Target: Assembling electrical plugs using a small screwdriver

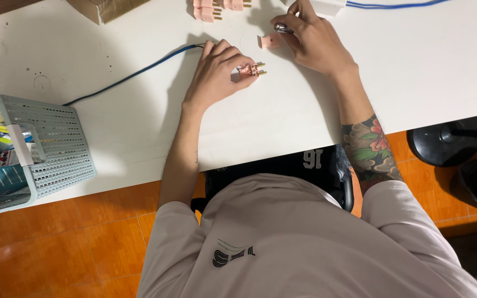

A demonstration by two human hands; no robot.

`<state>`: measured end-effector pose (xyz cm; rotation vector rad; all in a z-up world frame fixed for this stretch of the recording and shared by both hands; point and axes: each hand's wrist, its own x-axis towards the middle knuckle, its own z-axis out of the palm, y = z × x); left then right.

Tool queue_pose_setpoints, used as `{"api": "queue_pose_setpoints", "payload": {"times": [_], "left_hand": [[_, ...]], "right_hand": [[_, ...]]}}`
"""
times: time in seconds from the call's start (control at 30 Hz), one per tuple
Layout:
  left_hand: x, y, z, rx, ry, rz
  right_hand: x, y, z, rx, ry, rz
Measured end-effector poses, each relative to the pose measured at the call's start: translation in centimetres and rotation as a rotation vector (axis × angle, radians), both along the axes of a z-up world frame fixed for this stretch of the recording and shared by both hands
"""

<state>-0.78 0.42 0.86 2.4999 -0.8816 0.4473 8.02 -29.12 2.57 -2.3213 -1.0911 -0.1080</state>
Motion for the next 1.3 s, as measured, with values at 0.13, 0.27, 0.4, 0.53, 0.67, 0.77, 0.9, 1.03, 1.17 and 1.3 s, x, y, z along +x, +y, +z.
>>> {"api": "queue_pose_setpoints", "payload": {"times": [0.13,0.27,0.4,0.53,0.67,0.77,0.9,1.03,1.17,1.3], "left_hand": [[0.0,-0.2,0.1,0.009,0.037,0.002],[-0.1,-0.4,0.2,-0.032,-0.007,-0.004],[0.1,-0.5,-0.2,-0.024,-0.009,-0.005],[0.3,-0.5,-0.3,-0.021,-0.038,-0.001],[0.3,-0.4,-0.5,0.013,-0.019,-0.023],[0.2,-0.6,-0.5,-0.002,-0.033,-0.017],[0.3,-0.5,-0.6,-0.015,-0.035,0.001],[0.3,-0.5,-0.6,-0.007,-0.034,-0.003],[0.2,-0.5,-0.7,-0.017,0.008,0.002],[0.3,-0.5,-0.7,-0.029,0.034,0.002]], "right_hand": [[-0.5,0.6,0.8,0.223,0.043,0.101],[-1.5,2.0,0.6,0.592,0.159,0.033],[-2.3,3.3,-0.3,0.884,0.540,0.091],[-3.0,3.8,-0.5,0.868,0.584,0.122],[-3.2,3.9,-1.1,0.835,0.577,0.192],[-3.3,4.0,-1.1,0.842,0.574,0.232],[-3.7,4.4,-0.4,0.824,0.581,0.249],[-3.9,4.3,0.0,0.805,0.575,0.240],[-4.0,4.3,0.0,0.774,0.532,0.266],[-4.1,4.5,-0.1,0.758,0.461,0.288]]}}
